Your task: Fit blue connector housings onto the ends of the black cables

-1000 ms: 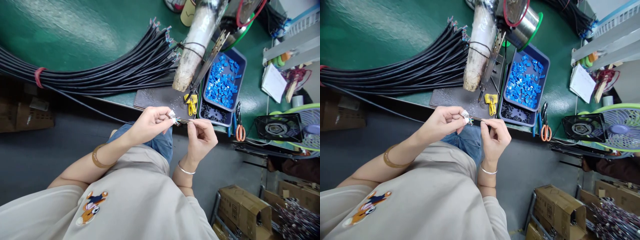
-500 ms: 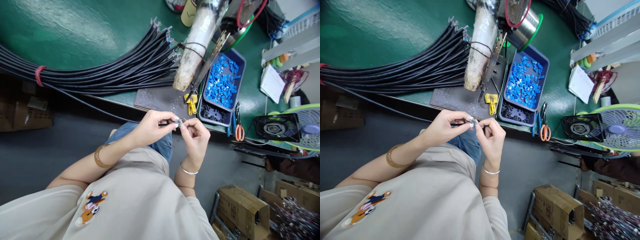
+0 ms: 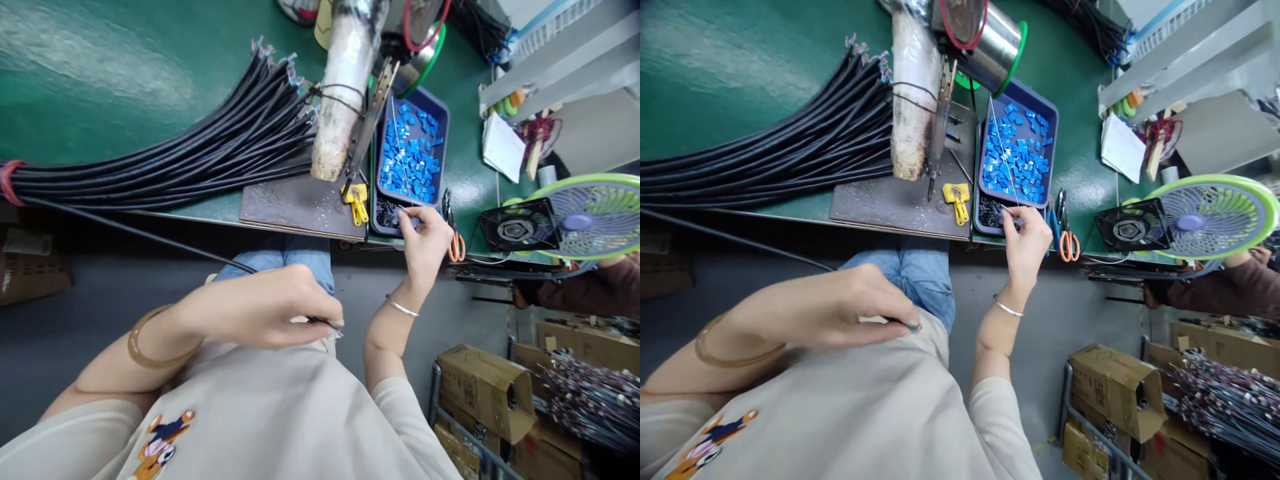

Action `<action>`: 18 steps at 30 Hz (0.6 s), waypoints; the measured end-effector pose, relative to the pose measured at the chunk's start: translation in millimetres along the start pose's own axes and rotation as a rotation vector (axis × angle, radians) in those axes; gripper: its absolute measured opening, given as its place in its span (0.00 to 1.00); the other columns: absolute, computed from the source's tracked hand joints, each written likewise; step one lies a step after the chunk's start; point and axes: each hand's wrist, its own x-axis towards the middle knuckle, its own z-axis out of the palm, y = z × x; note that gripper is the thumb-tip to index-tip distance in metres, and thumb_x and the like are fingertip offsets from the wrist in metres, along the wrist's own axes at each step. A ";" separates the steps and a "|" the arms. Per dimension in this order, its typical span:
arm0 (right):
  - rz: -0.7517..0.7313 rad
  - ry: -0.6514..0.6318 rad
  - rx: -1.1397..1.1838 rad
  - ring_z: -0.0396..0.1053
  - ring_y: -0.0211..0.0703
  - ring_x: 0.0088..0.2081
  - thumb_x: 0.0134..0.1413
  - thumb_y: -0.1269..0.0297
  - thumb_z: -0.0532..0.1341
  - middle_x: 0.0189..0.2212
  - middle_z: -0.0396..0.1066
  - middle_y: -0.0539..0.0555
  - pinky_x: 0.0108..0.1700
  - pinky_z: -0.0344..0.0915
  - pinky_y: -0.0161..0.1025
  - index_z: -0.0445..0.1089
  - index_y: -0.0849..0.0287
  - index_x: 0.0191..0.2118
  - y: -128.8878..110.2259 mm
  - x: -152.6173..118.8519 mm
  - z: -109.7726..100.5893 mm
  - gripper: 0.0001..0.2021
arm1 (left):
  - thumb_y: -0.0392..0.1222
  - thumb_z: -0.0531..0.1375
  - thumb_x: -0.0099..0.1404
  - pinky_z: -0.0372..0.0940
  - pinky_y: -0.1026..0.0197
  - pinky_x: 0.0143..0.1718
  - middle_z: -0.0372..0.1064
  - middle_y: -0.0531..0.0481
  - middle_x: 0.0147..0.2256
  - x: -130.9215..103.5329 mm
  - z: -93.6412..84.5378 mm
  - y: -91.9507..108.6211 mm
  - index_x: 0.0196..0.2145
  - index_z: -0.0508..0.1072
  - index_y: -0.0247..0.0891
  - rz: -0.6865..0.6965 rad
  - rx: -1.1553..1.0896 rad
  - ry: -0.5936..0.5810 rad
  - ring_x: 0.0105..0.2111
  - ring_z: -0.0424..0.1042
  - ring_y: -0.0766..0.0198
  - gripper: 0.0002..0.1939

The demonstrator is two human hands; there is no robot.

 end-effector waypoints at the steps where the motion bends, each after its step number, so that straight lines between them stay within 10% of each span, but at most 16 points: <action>1: -0.010 -0.042 -0.025 0.60 0.34 0.26 0.54 0.65 0.65 0.29 0.74 0.49 0.34 0.56 0.38 0.75 0.59 0.30 6.5 7.3 3.6 0.04 | 0.49 0.66 0.59 0.60 0.68 0.20 0.71 0.51 0.21 6.1 -1.0 -1.0 0.30 0.73 0.36 -0.020 -0.038 -0.006 0.19 0.67 0.70 0.13; 9: -0.005 -0.098 -0.084 0.55 0.32 0.22 0.49 0.69 0.65 0.23 0.69 0.47 0.33 0.55 0.39 0.74 0.58 0.28 11.5 21.4 8.0 0.02 | 0.45 0.63 0.63 0.46 0.69 0.14 0.71 0.51 0.23 31.9 -28.3 -24.2 0.33 0.71 0.34 -0.286 -0.355 0.018 0.14 0.53 0.77 0.10; 14: 0.080 0.159 0.434 0.68 0.35 0.28 0.53 0.64 0.64 0.28 0.71 0.49 0.31 0.62 0.36 0.70 0.59 0.31 -17.3 -8.8 -0.9 0.04 | 0.37 0.61 0.62 0.52 0.71 0.17 0.68 0.54 0.21 34.6 -21.8 -24.1 0.30 0.70 0.33 -0.257 -0.277 0.067 0.16 0.57 0.77 0.05; 18: 0.052 0.016 0.655 0.68 0.34 0.29 0.52 0.66 0.66 0.30 0.71 0.49 0.26 0.61 0.32 0.72 0.57 0.31 -56.5 -41.1 -0.8 0.02 | 0.34 0.61 0.60 0.58 0.71 0.22 0.64 0.56 0.20 42.0 -12.8 -20.9 0.27 0.69 0.33 -0.200 -0.206 0.119 0.20 0.62 0.75 0.04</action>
